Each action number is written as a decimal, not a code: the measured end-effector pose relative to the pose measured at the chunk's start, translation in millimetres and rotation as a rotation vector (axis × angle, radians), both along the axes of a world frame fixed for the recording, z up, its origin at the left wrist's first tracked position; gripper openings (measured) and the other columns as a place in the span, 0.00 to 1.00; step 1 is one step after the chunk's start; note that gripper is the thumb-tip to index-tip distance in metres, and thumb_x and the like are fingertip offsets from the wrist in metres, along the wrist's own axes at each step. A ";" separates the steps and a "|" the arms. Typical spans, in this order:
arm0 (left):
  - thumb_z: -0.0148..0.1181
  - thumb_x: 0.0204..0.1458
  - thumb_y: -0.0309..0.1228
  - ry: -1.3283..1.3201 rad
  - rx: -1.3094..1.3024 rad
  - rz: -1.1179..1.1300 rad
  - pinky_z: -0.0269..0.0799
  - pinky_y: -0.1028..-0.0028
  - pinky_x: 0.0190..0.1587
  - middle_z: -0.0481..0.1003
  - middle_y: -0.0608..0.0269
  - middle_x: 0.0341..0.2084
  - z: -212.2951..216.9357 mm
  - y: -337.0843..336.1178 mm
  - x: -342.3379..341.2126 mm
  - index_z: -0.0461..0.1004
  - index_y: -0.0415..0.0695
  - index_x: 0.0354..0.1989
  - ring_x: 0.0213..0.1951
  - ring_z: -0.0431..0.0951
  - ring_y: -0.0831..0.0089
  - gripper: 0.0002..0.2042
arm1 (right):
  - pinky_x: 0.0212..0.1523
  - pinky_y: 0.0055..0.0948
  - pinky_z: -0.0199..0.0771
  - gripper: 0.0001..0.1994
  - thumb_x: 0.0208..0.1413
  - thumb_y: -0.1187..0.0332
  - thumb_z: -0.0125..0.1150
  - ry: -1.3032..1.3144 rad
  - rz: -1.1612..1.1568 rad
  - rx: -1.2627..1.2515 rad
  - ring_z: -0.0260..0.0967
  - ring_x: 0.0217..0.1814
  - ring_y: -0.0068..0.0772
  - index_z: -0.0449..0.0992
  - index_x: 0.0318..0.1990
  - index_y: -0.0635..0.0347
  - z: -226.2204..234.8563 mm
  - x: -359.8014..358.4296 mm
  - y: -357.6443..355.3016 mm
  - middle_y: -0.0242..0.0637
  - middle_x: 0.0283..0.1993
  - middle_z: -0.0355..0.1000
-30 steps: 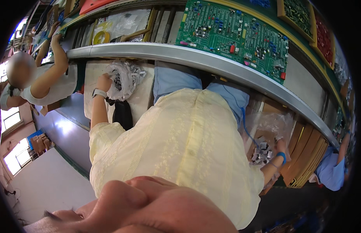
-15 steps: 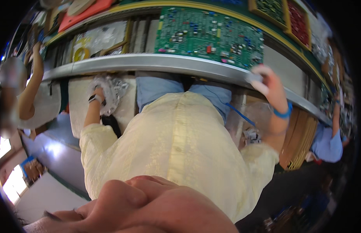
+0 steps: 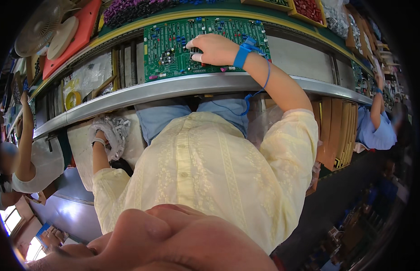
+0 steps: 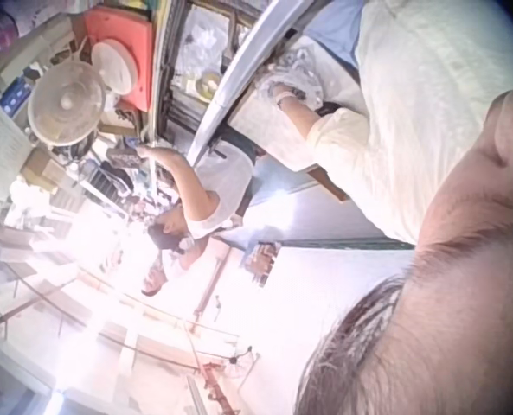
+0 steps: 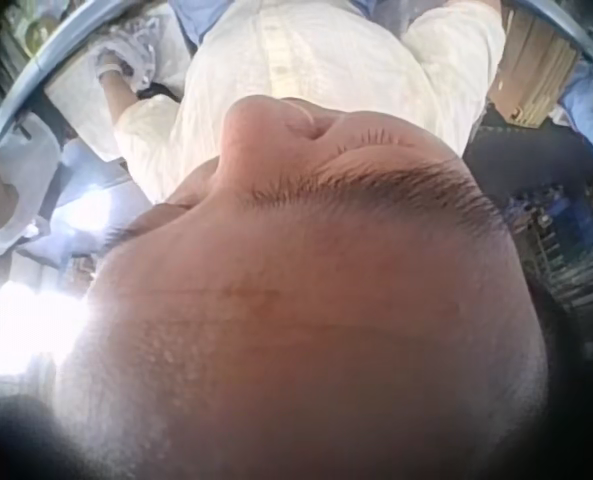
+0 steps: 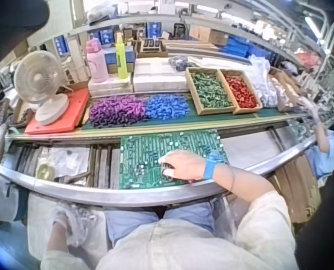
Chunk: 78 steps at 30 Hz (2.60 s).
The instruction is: Assembling components onto a printed circuit board at a production line workstation.
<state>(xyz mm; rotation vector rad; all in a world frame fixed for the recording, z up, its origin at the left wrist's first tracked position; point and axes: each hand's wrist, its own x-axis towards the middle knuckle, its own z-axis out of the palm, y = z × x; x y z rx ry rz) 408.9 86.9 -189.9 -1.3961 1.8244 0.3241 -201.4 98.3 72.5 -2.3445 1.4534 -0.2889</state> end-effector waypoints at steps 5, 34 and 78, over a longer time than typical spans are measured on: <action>0.51 0.48 0.36 -0.081 0.125 -0.079 0.70 0.66 0.42 0.71 0.55 0.43 -1.3 -3.3 7.5 0.66 0.42 0.48 0.39 0.73 0.58 0.19 | 0.47 0.39 0.64 0.18 0.50 0.65 0.53 0.043 0.006 0.058 0.64 0.46 0.46 0.69 0.48 0.61 5.4 7.2 -4.8 0.45 0.42 0.68; 0.45 0.51 0.29 1.395 -0.504 1.046 0.71 0.77 0.28 0.74 0.62 0.34 249.5 36.3 -120.5 0.73 0.42 0.37 0.31 0.76 0.73 0.10 | 0.48 0.37 0.64 0.18 0.48 0.65 0.54 0.031 0.063 -0.001 0.64 0.45 0.45 0.69 0.48 0.61 1.0 2.6 -2.7 0.43 0.43 0.68; 0.58 0.42 0.24 1.047 -0.240 -0.476 0.70 0.70 0.35 0.73 0.54 0.28 273.4 -43.1 -343.3 0.74 0.42 0.34 0.31 0.74 0.59 0.09 | 0.37 0.31 0.68 0.11 0.39 0.73 0.63 -0.581 -0.141 -0.587 0.68 0.34 0.36 0.74 0.34 0.58 -35.3 31.7 63.4 0.36 0.34 0.72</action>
